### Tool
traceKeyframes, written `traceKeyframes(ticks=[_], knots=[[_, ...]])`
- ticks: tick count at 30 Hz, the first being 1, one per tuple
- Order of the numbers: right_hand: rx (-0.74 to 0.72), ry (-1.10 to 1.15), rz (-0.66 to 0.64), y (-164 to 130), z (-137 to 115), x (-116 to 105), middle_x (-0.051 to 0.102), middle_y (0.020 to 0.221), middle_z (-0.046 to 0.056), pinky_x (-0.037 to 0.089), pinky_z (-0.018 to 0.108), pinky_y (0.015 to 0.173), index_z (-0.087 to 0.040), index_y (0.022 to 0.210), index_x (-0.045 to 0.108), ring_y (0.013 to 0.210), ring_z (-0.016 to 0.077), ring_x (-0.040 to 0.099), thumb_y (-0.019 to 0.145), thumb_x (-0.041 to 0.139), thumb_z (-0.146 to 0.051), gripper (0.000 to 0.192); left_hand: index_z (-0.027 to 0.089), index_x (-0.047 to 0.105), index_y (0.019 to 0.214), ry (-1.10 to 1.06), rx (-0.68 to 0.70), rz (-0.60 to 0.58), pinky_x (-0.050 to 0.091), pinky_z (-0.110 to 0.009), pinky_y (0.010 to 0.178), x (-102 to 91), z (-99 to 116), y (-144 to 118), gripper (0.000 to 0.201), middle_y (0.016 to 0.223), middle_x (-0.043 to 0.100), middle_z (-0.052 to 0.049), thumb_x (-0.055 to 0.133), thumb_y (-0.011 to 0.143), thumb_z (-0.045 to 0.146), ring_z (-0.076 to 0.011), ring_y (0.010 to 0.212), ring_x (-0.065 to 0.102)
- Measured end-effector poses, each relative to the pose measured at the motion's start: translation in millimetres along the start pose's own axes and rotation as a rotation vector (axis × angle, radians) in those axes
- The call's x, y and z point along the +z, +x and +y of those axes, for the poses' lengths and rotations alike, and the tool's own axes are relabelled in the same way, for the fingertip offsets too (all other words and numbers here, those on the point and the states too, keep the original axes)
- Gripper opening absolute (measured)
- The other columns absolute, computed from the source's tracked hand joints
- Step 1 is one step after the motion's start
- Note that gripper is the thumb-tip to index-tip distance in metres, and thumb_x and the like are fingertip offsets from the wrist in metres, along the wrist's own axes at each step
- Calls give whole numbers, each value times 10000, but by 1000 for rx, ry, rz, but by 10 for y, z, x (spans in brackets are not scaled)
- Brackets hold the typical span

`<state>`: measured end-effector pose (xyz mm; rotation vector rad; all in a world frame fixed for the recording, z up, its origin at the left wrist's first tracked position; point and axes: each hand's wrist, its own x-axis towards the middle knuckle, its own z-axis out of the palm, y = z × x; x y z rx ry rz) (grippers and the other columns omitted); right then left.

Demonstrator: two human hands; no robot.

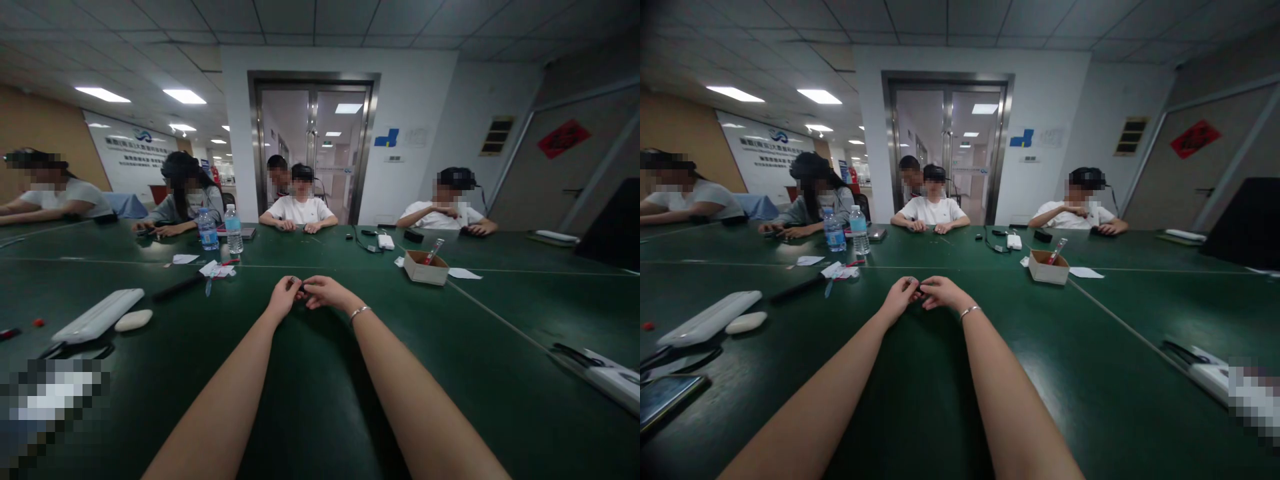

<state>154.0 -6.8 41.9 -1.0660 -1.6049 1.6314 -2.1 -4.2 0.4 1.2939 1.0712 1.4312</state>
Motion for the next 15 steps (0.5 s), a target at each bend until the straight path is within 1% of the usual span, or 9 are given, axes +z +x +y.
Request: traceKeyframes(ticks=[3, 6, 10, 12, 15], knots=[[-46, 209, 59, 78, 94, 50, 647, 696, 65, 574, 244, 589, -109, 971, 509, 581, 140, 660, 846, 612, -137, 164, 141, 562, 858, -92, -34, -12, 475, -191, 549, -1, -3, 32, 255, 746, 568, -12, 672, 737, 336, -82, 576, 569], [-76, 342, 111, 83, 192, 38, 655, 682, 74, 574, 250, 610, -108, 968, 504, 587, 148, 669, 848, 585, -72, 149, 133, 572, 831, -141, -85, -53, 491, -210, 564, 44, -26, 87, 246, 726, 566, -12, 702, 716, 307, -87, 573, 575], [-114, 413, 153, 76, 254, -16, 646, 649, 58, 564, 229, 561, -109, 932, 516, 557, 146, 662, 831, 592, -46, 141, 123, 586, 819, -181, -158, -82, 483, -204, 556, 105, -43, 144, 187, 716, 572, -20, 695, 727, 244, -88, 577, 578], [-131, 430, 177, 78, 259, -34, 630, 615, 34, 553, 213, 527, -115, 913, 527, 529, 139, 650, 807, 628, -56, 158, 117, 596, 817, -195, -170, -109, 463, -181, 539, 97, -31, 149, 159, 716, 573, -22, 687, 731, 215, -78, 577, 568], [-157, 453, 208, 79, 262, -44, 613, 595, 11, 549, 211, 519, -128, 896, 534, 516, 134, 641, 773, 667, -65, 192, 113, 592, 806, -226, -194, -161, 451, -162, 542, 54, 17, 139, 129, 710, 574, -19, 681, 729, 165, -64, 583, 563]])
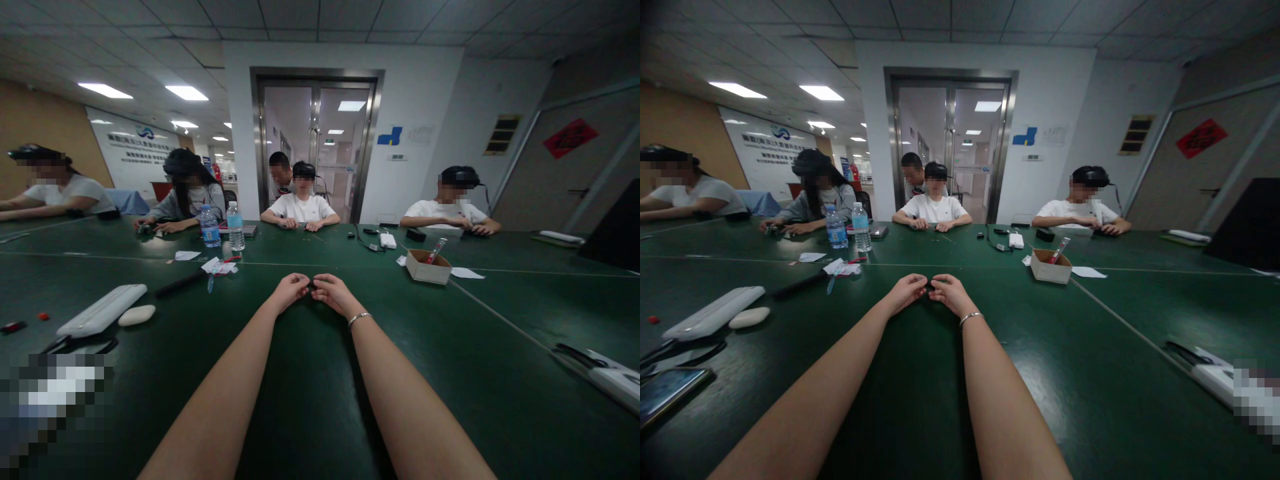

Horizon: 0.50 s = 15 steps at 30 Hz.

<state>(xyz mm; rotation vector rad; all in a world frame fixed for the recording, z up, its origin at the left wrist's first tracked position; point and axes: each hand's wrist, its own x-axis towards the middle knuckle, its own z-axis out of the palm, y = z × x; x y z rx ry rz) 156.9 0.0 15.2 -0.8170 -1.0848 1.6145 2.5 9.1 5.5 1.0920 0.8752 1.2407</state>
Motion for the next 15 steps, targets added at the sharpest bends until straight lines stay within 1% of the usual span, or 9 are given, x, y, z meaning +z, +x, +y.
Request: traceKeyframes(ticks=[2, 5, 8, 10, 12, 15], knots=[[-25, 13, 5, -4, 1, -10, 614, 608, 12, 549, 215, 533, -134, 885, 541, 532, 134, 642, 750, 684, -63, 210, 113, 592, 811, 14, -44, -13, 473, -176, 587, -13, 37, -16, 131, 718, 587, -27, 682, 723, 148, -75, 615, 583], [-51, 7, 3, -18, 1, -40, 623, 649, 20, 545, 214, 544, -136, 878, 560, 559, 132, 642, 705, 716, -58, 246, 115, 600, 825, 77, -77, 13, 500, -214, 648, -18, 51, -27, 157, 752, 614, -50, 695, 715, 174, -100, 662, 608], [-61, -37, -7, -41, -2, -73, 620, 660, 10, 514, 176, 502, -138, 882, 582, 529, 97, 609, 677, 726, -51, 265, 121, 602, 842, 162, -15, 29, 503, -230, 666, -35, 13, -47, 184, 794, 629, -55, 693, 722, 226, -114, 693, 623], [-59, -69, -16, -57, -1, -83, 615, 649, 3, 486, 150, 471, -136, 889, 593, 502, 75, 579, 671, 717, -42, 268, 126, 601, 853, 273, 52, 17, 498, -232, 638, -57, -13, -80, 218, 780, 630, -48, 686, 729, 284, -118, 675, 623], [-50, -89, -30, -68, 4, -83, 617, 654, 6, 482, 149, 472, -136, 895, 598, 507, 75, 577, 669, 714, -47, 269, 129, 598, 852, 379, 105, 4, 491, -239, 608, -78, -22, -123, 270, 740, 628, -40, 678, 728, 355, -124, 641, 617], [-40, -91, -34, -77, 7, -69, 619, 665, 11, 496, 165, 493, -141, 893, 595, 535, 91, 599, 690, 716, -98, 240, 129, 589, 837, 439, 132, 11, 485, -249, 589, -83, -3, -181, 314, 698, 621, -36, 655, 732, 417, -130, 612, 610]])
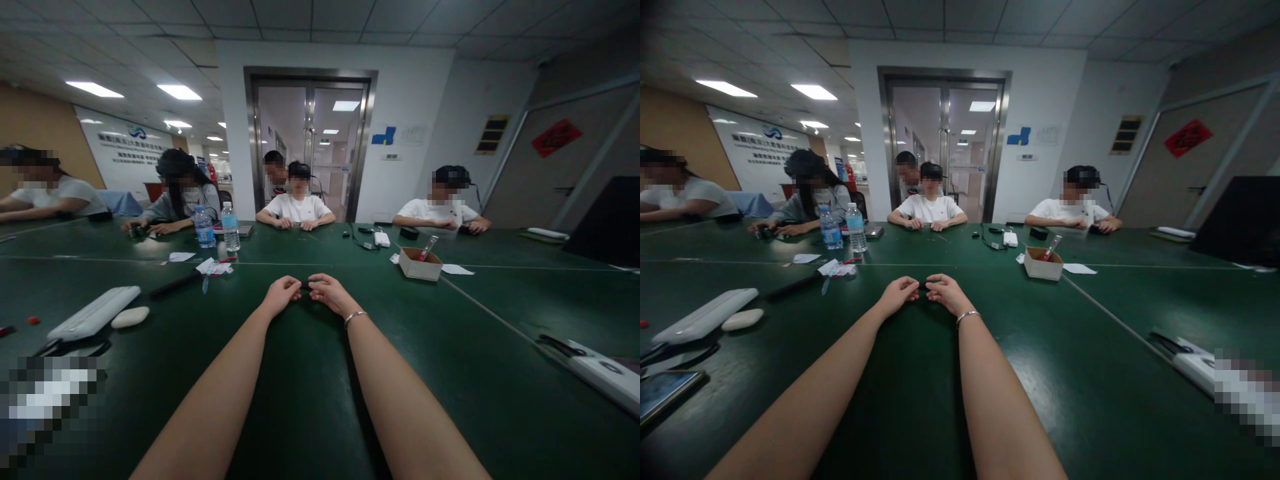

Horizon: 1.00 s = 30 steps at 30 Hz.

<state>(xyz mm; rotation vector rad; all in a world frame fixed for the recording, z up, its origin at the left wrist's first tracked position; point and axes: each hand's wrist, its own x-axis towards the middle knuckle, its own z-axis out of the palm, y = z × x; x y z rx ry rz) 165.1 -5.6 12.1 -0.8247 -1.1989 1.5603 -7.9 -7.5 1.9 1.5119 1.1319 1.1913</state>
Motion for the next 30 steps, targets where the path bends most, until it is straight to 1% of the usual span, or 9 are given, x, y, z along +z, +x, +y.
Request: traceKeyframes(ticks=[4, 9, 14, 21, 27, 30], knots=[[4, 33, 4, -10, -18, 16, 596, 635, -8, 495, 162, 499, -146, 887, 587, 526, 86, 597, 717, 705, -119, 208, 125, 585, 833, 21, 4, 2, 471, -241, 557, 5, 36, -16, 326, 682, 620, -37, 629, 747, 436, -127, 588, 601], [40, 77, 22, 4, -27, 1, 628, 720, 26, 514, 180, 512, -136, 930, 591, 536, 94, 612, 730, 674, -65, 228, 123, 588, 833, -6, -7, 9, 456, -220, 530, -14, -5, 27, 345, 679, 621, -37, 599, 761, 460, -119, 576, 596], [40, 98, -16, 21, -13, -19, 640, 761, 46, 534, 190, 540, -118, 906, 618, 553, 95, 615, 733, 668, -52, 192, 121, 588, 840, -5, -23, -14, 449, -213, 512, -28, -17, 37, 360, 656, 618, -37, 582, 771, 474, -119, 560, 596], [27, 93, -55, -32, -50, 8, 645, 785, 36, 559, 231, 630, -141, 916, 613, 622, 119, 642, 695, 680, -19, 262, 121, 570, 842, -29, -46, -7, 441, -204, 494, -11, 49, 2, 356, 612, 603, -21, 588, 773, 469, -115, 527, 592], [3, 88, -53, 2, -16, -12, 636, 774, 32, 558, 220, 608, -139, 890, 610, 600, 112, 637, 729, 688, -80, 189, 126, 551, 815, -13, -97, -7, 444, -196, 491, 7, 108, -23, 307, 595, 607, -19, 571, 801, 432, -111, 516, 596], [-6, 75, -52, 18, 6, -29, 634, 773, 26, 561, 224, 608, -141, 882, 614, 598, 110, 634, 721, 699, -78, 193, 130, 537, 792, -9, -117, -5, 441, -189, 483, 15, 120, -23, 316, 584, 607, -16, 579, 796, 443, -108, 504, 593]])
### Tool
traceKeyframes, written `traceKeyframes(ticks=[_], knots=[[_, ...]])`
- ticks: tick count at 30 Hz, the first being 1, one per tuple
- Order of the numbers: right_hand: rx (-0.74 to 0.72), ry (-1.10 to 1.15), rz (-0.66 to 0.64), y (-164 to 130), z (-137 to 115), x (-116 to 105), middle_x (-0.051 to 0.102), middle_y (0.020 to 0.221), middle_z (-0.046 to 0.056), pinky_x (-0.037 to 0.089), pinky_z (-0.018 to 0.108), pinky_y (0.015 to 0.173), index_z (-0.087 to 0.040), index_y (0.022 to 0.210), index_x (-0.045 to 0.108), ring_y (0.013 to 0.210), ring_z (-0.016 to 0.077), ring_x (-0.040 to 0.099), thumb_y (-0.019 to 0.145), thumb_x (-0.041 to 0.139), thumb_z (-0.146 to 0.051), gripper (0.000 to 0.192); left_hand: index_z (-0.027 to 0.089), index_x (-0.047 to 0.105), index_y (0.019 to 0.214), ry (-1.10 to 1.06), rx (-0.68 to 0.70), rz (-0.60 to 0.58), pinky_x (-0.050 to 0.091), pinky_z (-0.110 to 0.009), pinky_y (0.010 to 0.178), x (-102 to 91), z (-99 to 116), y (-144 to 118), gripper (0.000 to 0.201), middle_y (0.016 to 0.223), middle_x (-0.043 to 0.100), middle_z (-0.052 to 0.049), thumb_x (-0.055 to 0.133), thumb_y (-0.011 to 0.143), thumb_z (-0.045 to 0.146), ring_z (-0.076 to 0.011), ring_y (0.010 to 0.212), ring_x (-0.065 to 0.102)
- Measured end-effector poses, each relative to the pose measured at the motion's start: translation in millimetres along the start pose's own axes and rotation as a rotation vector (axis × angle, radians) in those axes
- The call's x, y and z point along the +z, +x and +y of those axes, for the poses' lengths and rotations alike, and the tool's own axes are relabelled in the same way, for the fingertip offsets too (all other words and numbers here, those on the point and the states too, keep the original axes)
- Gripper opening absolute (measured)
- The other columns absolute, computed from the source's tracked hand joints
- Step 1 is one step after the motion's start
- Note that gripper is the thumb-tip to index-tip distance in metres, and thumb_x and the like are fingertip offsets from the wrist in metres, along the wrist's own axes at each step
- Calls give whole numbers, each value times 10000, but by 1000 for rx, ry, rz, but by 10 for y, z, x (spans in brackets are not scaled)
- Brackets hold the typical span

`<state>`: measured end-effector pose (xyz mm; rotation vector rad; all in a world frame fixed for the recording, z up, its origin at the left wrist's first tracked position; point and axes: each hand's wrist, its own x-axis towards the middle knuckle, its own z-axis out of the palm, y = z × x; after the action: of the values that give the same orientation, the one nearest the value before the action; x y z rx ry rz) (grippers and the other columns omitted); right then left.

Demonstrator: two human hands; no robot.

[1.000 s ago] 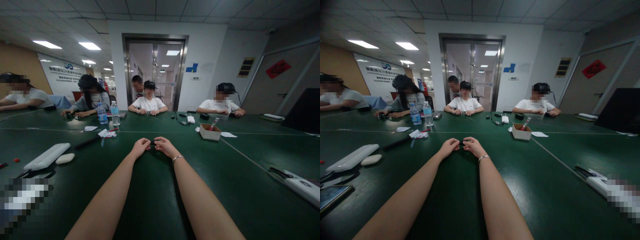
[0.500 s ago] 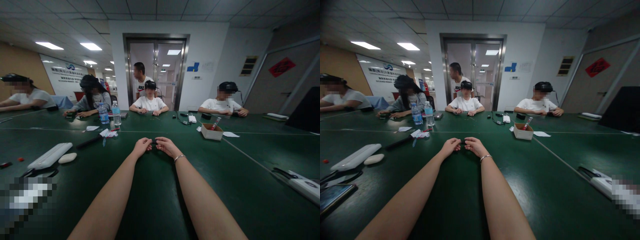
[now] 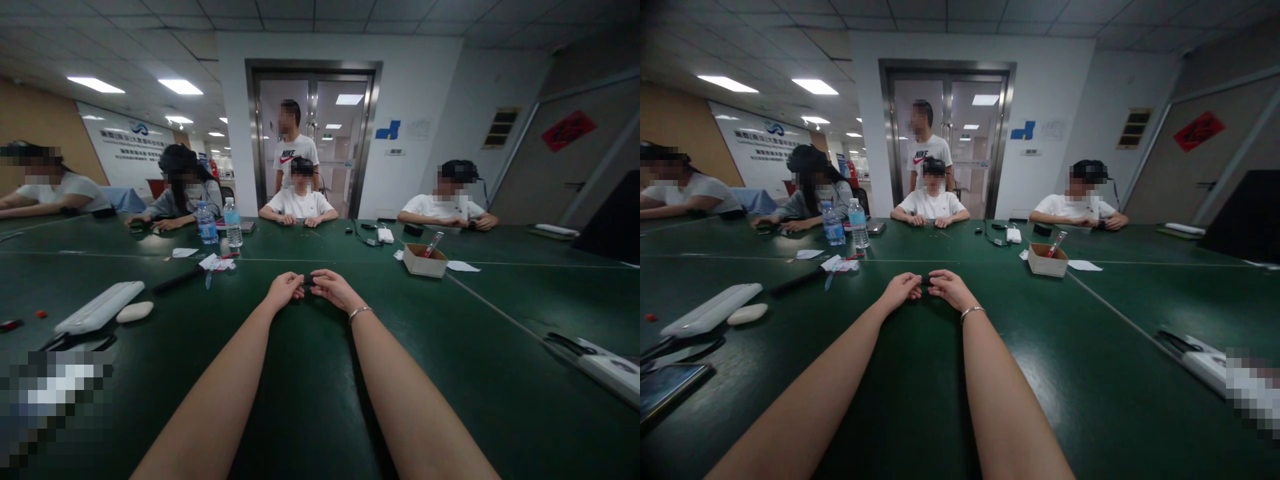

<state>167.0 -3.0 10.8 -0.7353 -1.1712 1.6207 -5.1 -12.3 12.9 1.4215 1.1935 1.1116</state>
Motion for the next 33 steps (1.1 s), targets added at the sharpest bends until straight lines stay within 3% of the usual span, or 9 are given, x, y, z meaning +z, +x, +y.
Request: traceKeyframes(ticks=[11, 18, 25, 29, 33], knots=[[-1, -3, -50, 0, 5, -24, 615, 756, 12, 565, 241, 647, -143, 896, 634, 628, 116, 642, 716, 687, -52, 208, 133, 531, 788, 128, -2, -61, 405, -202, 417, -19, -45, 20, 345, 529, 595, -25, 435, 860, 457, -131, 438, 576], [13, -13, -48, -5, -10, -14, 630, 761, 29, 566, 242, 633, -133, 902, 625, 623, 128, 651, 719, 675, -40, 211, 134, 562, 743, 262, 55, -17, 365, -206, 390, -10, -5, -46, 432, 501, 568, -14, 398, 846, 520, -114, 385, 518], [28, -31, 31, 15, -14, 25, 621, 648, 27, 521, 190, 488, -117, 856, 589, 507, 112, 616, 761, 680, -109, 131, 146, 564, 782, 183, 107, -15, 422, -202, 453, -4, -36, -29, 332, 575, 579, -5, 518, 804, 475, -104, 473, 545], [32, -14, 43, 12, -16, 27, 614, 617, 25, 518, 189, 482, -113, 847, 570, 492, 116, 615, 784, 656, -113, 107, 151, 546, 876, 92, 118, -8, 433, -186, 472, 3, -32, -21, 228, 680, 580, -6, 595, 773, 348, -105, 562, 575], [35, -15, 42, 7, -22, 28, 622, 617, 35, 513, 183, 478, -112, 859, 560, 491, 117, 617, 811, 619, -104, 77, 162, 510, 897, 57, 79, -32, 414, -172, 450, 12, -19, -18, 168, 754, 580, -17, 510, 825, 315, -110, 573, 605]])
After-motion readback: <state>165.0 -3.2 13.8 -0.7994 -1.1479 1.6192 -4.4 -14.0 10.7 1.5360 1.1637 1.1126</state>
